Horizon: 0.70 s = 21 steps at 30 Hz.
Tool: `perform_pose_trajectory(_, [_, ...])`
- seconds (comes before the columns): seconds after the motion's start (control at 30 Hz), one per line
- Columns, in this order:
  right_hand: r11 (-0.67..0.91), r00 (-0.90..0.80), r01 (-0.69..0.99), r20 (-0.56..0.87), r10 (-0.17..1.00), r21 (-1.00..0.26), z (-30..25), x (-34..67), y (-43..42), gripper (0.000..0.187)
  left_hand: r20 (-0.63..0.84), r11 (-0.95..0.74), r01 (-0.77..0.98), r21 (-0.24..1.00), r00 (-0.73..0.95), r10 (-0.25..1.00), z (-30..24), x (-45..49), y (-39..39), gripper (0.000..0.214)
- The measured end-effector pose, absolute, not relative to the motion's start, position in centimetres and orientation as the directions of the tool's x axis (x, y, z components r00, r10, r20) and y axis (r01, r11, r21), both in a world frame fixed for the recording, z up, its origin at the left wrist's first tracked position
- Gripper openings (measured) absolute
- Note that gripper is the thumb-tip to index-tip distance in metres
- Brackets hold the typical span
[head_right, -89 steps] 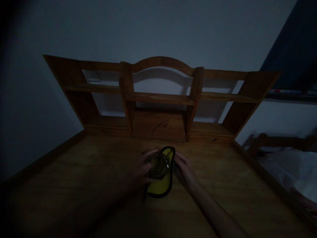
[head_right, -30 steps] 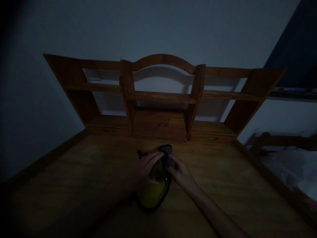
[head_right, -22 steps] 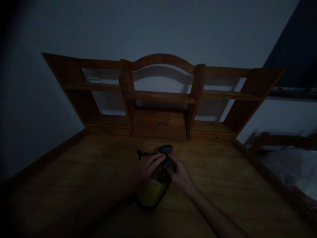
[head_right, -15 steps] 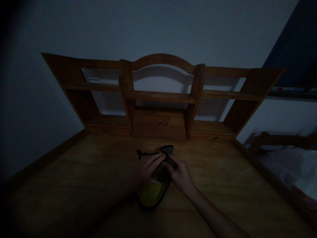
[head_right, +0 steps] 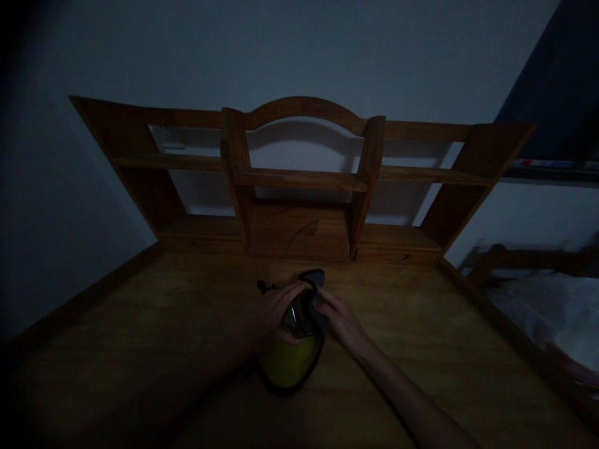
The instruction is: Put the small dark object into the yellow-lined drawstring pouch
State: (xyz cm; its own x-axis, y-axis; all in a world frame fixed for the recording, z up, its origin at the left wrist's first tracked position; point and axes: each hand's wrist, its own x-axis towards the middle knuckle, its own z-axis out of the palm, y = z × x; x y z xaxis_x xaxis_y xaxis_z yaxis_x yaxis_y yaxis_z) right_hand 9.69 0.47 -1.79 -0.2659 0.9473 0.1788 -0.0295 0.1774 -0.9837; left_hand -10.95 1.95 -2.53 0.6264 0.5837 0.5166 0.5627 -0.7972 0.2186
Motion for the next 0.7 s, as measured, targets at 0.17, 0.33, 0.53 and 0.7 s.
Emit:
perform_pose_trajectory(0.17, [0.289,-0.276,0.109,0.250,0.928,-0.951,-2.1,9.4,0.2,0.044,0.504,-0.807,0.558,0.192,0.649,0.569,-2.3,-10.7,2.0,0.101])
perform_pose_trajectory(0.33, [0.384,-0.244,0.274,0.323,0.915,-0.882,-2.5,9.1,0.2,0.042,0.491,-0.823,0.557,0.115,0.688,0.534,-1.9,-10.5,1.9,0.093])
perform_pose_trajectory(0.53, [0.474,-0.199,0.429,0.431,0.880,-0.769,-1.9,9.1,0.1,0.036,0.550,-0.811,0.580,0.075,0.654,0.519,-2.3,-10.8,2.0,0.084])
perform_pose_trajectory(0.7, [0.503,-0.267,0.570,0.431,0.862,-0.650,-1.3,10.0,-0.1,0.029,0.505,-0.794,0.582,0.175,0.639,0.580,-3.0,-10.7,2.5,0.101])
